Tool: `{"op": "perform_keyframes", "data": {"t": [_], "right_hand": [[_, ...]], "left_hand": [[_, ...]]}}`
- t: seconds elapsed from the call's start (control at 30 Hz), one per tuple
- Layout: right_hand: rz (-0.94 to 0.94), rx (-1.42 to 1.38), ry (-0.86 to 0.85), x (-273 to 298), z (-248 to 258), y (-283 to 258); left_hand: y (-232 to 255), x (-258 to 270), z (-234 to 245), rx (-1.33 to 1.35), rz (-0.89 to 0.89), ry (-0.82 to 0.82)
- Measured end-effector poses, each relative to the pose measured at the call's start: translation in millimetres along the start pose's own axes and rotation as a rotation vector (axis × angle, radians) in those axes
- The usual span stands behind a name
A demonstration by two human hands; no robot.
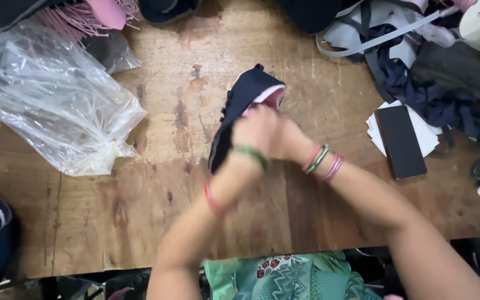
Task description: The person works on a navy shoe upper with a pink lining at a workshop table, turning and pressing the lining inside the upper by hand. They repeatedly reposition the upper, smooth the lining along the edges, and rotate the shoe to work different sections.
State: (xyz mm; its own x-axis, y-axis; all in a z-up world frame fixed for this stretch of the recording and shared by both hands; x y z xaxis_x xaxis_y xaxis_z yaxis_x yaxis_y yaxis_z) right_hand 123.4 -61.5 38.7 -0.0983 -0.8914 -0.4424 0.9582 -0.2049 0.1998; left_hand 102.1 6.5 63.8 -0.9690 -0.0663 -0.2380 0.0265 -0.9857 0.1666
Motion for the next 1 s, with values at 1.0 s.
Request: {"op": "perform_keyframes", "data": {"t": [1.0], "right_hand": [[-0.322,-0.493,0.151,19.3,-26.4,39.5]], "left_hand": [[-73.7,-34.0,-94.8,0.354,0.209,-0.128]]}}
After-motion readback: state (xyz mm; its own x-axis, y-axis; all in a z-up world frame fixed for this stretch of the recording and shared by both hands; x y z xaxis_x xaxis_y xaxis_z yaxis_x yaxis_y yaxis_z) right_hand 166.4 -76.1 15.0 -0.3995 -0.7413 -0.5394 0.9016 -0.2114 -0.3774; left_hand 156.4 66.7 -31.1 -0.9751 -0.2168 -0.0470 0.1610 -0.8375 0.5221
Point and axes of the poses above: each hand's wrist, its own x-axis away from the middle knuckle, its own z-axis out of the back of the hand, y = z × x, the point moved 6 cm from there along -x, towards the middle knuckle, and after that the axes turned 9 degrees about z, right-handed, at the moved point
